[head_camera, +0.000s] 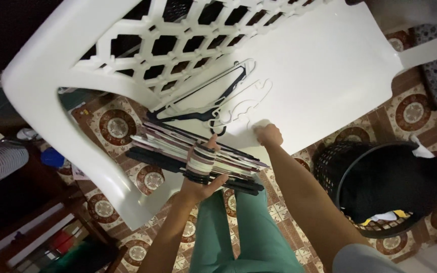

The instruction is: The person gathers plastic hangers from a white chair, stacks them by hand, and hangs them on a metal drying rack. The person repeats this process to clear the chair and organize the hangers on the rack.

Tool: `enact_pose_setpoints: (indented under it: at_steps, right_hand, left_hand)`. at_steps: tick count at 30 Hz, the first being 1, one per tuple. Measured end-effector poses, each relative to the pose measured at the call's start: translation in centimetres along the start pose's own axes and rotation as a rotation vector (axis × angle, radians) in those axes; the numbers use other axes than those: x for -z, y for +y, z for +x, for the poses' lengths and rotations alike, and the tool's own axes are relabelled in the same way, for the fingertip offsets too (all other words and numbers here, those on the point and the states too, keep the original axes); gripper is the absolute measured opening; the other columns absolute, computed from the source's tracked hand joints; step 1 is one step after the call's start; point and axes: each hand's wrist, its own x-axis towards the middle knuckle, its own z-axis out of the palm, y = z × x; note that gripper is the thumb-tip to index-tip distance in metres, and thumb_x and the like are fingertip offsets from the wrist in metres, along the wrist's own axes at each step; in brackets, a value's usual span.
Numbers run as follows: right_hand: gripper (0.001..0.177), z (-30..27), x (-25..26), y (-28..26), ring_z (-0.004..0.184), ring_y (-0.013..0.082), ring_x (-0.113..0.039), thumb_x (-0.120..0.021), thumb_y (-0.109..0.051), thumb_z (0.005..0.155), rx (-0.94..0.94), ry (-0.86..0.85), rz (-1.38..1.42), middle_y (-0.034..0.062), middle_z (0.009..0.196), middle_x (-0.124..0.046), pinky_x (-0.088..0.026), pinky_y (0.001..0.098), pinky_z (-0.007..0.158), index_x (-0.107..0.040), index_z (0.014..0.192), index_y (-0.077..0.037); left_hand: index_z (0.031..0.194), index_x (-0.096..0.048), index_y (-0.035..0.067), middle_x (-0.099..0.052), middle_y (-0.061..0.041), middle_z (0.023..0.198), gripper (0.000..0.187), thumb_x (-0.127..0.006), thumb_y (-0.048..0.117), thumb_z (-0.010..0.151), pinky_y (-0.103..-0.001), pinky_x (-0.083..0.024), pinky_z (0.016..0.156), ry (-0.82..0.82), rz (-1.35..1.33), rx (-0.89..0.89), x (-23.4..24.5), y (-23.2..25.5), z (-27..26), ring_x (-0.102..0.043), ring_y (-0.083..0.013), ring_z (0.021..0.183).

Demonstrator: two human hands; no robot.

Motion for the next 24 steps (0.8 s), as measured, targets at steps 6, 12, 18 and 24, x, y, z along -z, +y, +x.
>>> enact_pose_setpoints:
  at_steps: [6,12,18,24]
  right_hand:
    - [0.042,1.1,0.5,0.0,0.073,0.0205,-0.073,-0.066,-0.041,0.098,-0.051,0.068,0.210,0.0145,0.086,-0.077,-0.061,0.0348,0.073,-0.071,0.096,0.001]
    - [0.019,1.9,5.0,0.3,0.079,0.0248,-0.076,-0.061,-0.015,0.102,0.259,0.061,1.018,0.0152,0.094,-0.077,-0.066,0.0364,0.070,-0.066,0.101,0.003]
    - [0.018,-9.6,13.9,-1.5,0.092,0.0158,-0.078,-0.060,-0.016,0.101,0.669,0.275,0.726,0.0135,0.098,-0.078,-0.063,0.0334,0.076,-0.070,0.101,0.000]
    - [0.013,-22.6,17.9,-5.1,0.082,0.0195,-0.076,-0.067,-0.017,0.102,0.861,0.427,0.240,0.0088,0.104,-0.077,-0.058,0.0323,0.061,-0.076,0.108,-0.009]
  left_hand:
    - [0.162,-0.032,0.001,-0.058,-0.016,0.137,0.096,-0.078,0.035,0.085,-0.045,-0.035,0.116,-0.001,-0.110,0.140,0.2,1.8,0.0,-0.054,-0.0302,0.127]
    - [0.156,-0.039,0.003,-0.056,-0.016,0.140,0.089,-0.080,0.032,0.083,-0.043,-0.039,0.114,0.028,-0.217,0.133,-1.3,1.4,-0.2,-0.054,-0.0290,0.130]
    - [0.148,-0.049,0.005,-0.054,-0.015,0.148,0.072,-0.080,0.028,0.087,-0.042,-0.041,0.118,0.043,-0.199,0.011,-2.4,2.4,1.2,-0.052,-0.0303,0.138]
    - [0.150,-0.045,0.003,-0.050,-0.016,0.152,0.077,-0.079,0.029,0.086,-0.043,-0.039,0.120,0.007,-0.319,0.007,-3.2,4.4,3.8,-0.050,-0.0308,0.139]
